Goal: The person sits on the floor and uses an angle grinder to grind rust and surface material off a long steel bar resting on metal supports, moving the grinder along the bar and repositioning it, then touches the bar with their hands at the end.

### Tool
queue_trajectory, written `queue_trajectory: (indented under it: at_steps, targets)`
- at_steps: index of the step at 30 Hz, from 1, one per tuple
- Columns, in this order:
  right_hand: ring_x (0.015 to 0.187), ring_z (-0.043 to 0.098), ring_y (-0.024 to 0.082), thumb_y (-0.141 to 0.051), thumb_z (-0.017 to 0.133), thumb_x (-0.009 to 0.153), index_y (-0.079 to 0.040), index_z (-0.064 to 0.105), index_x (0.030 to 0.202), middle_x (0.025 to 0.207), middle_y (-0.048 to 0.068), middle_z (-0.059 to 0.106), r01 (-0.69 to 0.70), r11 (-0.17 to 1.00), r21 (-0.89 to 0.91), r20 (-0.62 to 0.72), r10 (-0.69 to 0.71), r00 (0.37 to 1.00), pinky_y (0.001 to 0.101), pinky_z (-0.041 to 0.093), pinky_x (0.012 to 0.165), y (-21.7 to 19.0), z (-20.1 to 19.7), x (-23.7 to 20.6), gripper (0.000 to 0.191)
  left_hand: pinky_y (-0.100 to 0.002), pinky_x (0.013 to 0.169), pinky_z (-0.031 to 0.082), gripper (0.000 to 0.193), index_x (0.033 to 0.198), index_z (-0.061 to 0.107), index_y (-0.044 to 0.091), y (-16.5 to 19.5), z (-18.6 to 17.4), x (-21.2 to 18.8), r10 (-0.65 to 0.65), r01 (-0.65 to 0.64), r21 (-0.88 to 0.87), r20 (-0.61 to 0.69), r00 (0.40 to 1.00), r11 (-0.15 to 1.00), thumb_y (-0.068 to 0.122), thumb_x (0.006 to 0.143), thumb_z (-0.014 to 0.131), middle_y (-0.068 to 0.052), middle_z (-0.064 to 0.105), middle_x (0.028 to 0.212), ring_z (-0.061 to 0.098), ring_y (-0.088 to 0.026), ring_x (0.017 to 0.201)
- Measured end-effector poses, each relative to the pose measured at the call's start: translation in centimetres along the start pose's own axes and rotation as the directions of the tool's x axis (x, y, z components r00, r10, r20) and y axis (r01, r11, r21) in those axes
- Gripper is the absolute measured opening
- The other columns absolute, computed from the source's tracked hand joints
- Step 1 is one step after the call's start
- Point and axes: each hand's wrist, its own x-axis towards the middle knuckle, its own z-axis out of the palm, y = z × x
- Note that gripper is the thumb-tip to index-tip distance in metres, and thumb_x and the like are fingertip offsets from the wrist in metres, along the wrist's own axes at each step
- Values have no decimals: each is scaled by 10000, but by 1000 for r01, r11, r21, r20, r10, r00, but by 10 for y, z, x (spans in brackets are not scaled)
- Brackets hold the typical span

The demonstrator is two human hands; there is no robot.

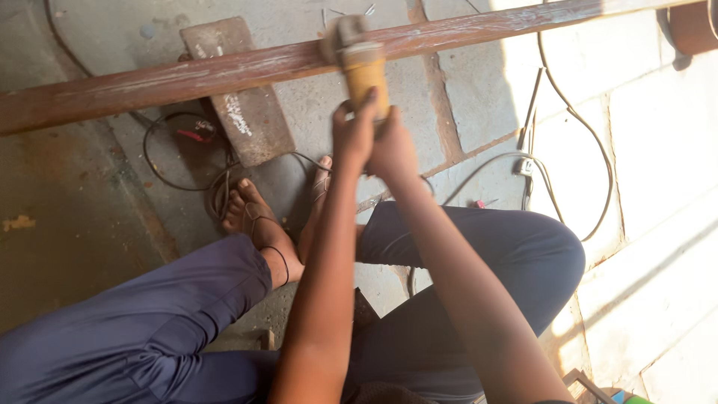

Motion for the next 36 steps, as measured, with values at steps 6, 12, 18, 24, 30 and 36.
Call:
queue_trajectory:
  at_steps: [6,12,18,24,30,36]
  targets:
    - [836,704,457,-387,793,823,11,488,1172,885,293,720,172,983,-63,48,-169,984,532,544,687,-18,21,-17,611,-335,757,586,591,1149,672,-49,10,-56,5,0,43,-257,165,986,965,463,864,748,-131,728,1013,721,-202,866]
    - [686,700,314,-278,752,815,-18,281,1419,837,181,713,-68,899,434,362,-104,926,429,558,537,-20,-21,-5,809,-317,716,570,615,1203,647,-1,19,-42,14,-3,99,-355,260,966,929,476,838,778,-87,701,986,703,-164,826]
    - [780,717,256,-319,554,973,-162,357,1413,1122,142,617,-446,601,663,557,2,830,423,605,546,-20,-36,-5,507,-339,651,557,577,1150,621,19,27,-29,0,-26,125,-394,248,968,910,411,758,781,-96,695,901,687,-182,739]
    - [768,699,265,-341,572,978,-185,305,1515,1118,170,629,-357,670,651,482,-1,876,416,598,572,1,-21,-9,620,-342,676,567,531,1115,643,6,32,-17,-1,11,106,-403,276,961,909,345,737,798,-79,691,889,679,-178,751]
    - [713,667,235,-533,414,1063,-105,503,1473,1042,151,663,-355,637,684,421,51,905,329,530,496,10,-11,-5,600,-331,689,554,604,1115,648,5,33,-11,-1,-70,140,-381,193,979,914,492,790,797,-66,673,885,670,-169,769]
    - [1019,652,157,-495,423,1058,-72,570,1387,1138,68,678,-152,770,619,310,-62,949,287,554,837,-15,27,-18,555,-302,710,515,510,1055,706,40,40,-53,-3,21,20,-366,106,994,930,469,793,798,-60,682,903,629,-154,782]
